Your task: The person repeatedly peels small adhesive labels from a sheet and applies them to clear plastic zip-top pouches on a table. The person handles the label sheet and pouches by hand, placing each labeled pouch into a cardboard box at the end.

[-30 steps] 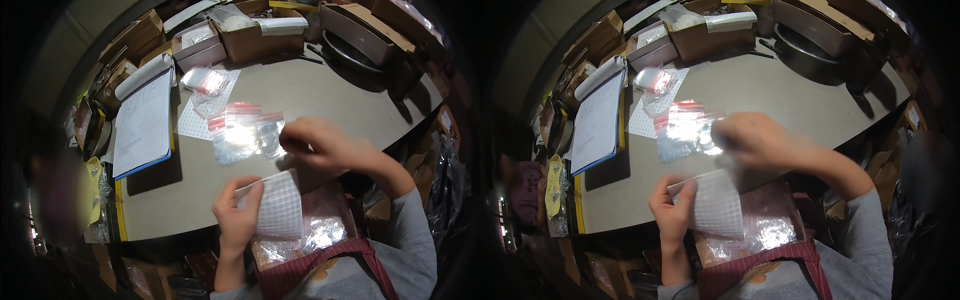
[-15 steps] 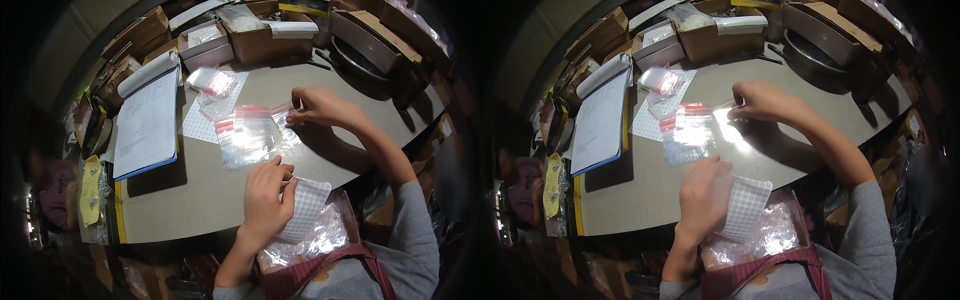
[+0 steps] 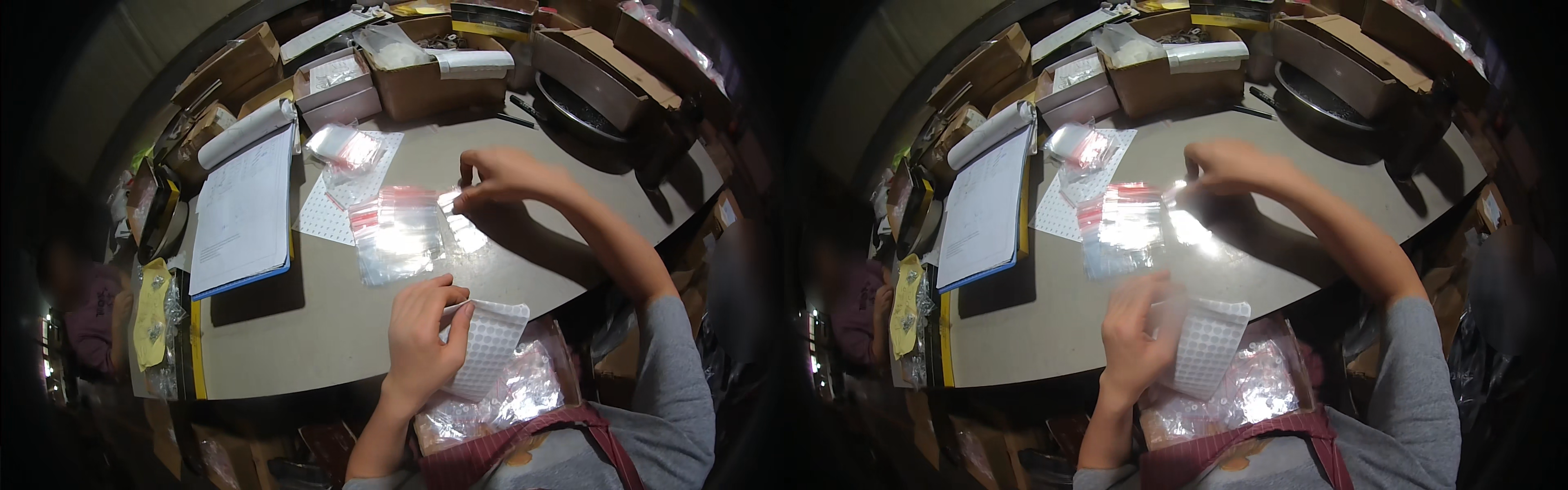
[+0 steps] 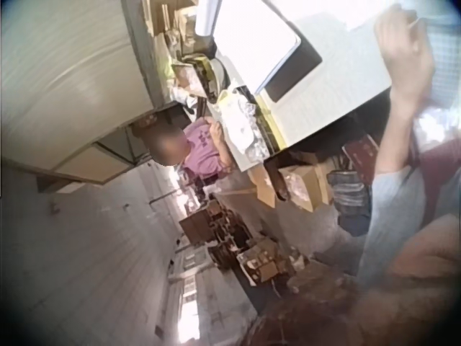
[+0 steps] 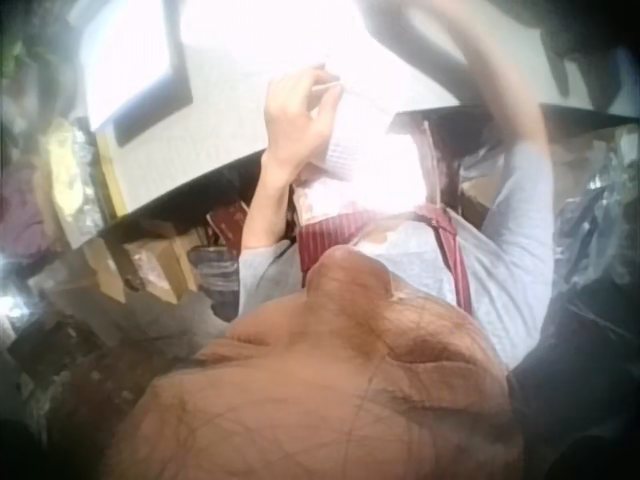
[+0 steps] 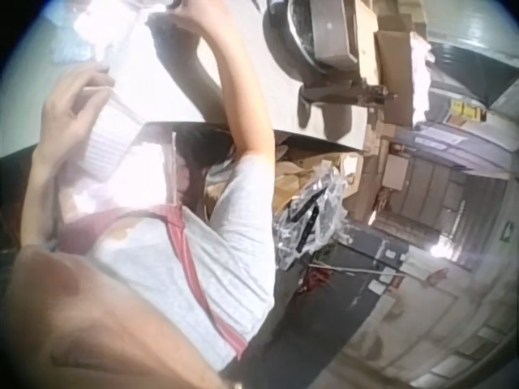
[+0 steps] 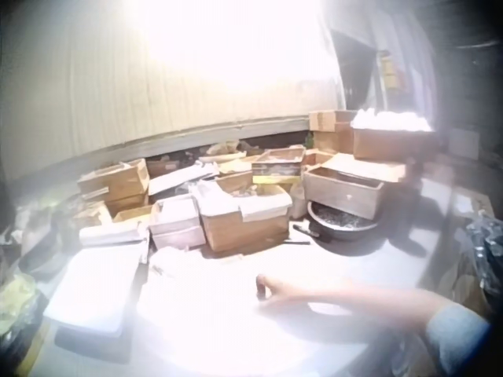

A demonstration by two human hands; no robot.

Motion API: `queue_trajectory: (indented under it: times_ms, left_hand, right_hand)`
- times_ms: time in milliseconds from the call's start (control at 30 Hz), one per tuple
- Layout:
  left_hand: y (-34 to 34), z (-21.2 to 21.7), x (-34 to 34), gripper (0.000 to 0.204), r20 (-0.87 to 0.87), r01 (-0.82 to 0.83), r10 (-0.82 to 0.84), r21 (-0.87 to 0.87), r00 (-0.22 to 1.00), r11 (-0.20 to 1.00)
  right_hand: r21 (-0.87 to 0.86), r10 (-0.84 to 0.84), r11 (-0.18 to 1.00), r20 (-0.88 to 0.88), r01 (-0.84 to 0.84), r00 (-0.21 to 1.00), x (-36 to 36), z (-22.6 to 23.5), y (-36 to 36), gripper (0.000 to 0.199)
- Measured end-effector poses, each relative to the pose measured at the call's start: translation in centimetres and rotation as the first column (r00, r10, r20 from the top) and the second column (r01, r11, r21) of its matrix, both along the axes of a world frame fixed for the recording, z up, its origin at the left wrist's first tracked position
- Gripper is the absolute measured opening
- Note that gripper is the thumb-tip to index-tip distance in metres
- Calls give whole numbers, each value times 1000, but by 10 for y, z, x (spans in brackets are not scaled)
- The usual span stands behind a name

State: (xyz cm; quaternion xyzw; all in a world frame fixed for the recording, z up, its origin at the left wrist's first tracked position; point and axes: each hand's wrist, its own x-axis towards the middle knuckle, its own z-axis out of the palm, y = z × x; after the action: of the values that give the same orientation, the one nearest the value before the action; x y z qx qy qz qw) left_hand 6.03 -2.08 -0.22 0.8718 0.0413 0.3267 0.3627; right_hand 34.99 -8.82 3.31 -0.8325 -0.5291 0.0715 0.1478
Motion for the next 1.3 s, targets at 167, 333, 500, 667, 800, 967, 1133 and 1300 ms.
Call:
queue_trajectory:
  times_ms: [167,333,500,667,800,967,1133,1300]
  left_hand:
    - [-3,6,0,9,10,-40,40,-53,999,998]
    - [2,4,-9,9,1,-37,37,-126,999,991]
    - [1,3,-8,10,-8,35,-38,-245,999,969]
    - [-4,1,-12,9,-17,4,-11,-386,1000,922]
    - [1,4,-15,9,11,-14,19,-364,1000,931]
    - [2,8,-16,10,21,-14,22,-346,1000,938]
    - [0,-2,-19,10,20,-24,36,-441,999,897]
    - [1,-2,-23,9,66,27,10,-534,998,845]
  right_hand:
    - [125,-116,987,126,100,985,21,7,66,46]
    - [-30,-16,999,152,21,988,23,7,84,39]
    - [-191,94,979,124,-70,988,58,29,29,37]
    - [46,-41,997,-374,63,927,75,29,16,23]
    - [172,23,982,-515,77,857,84,5,38,20]
    - [115,102,989,-63,-94,993,84,-6,56,26]
    - [2,-81,997,128,82,988,89,0,57,47]
    - [-38,-31,999,12,31,999,101,2,30,43]
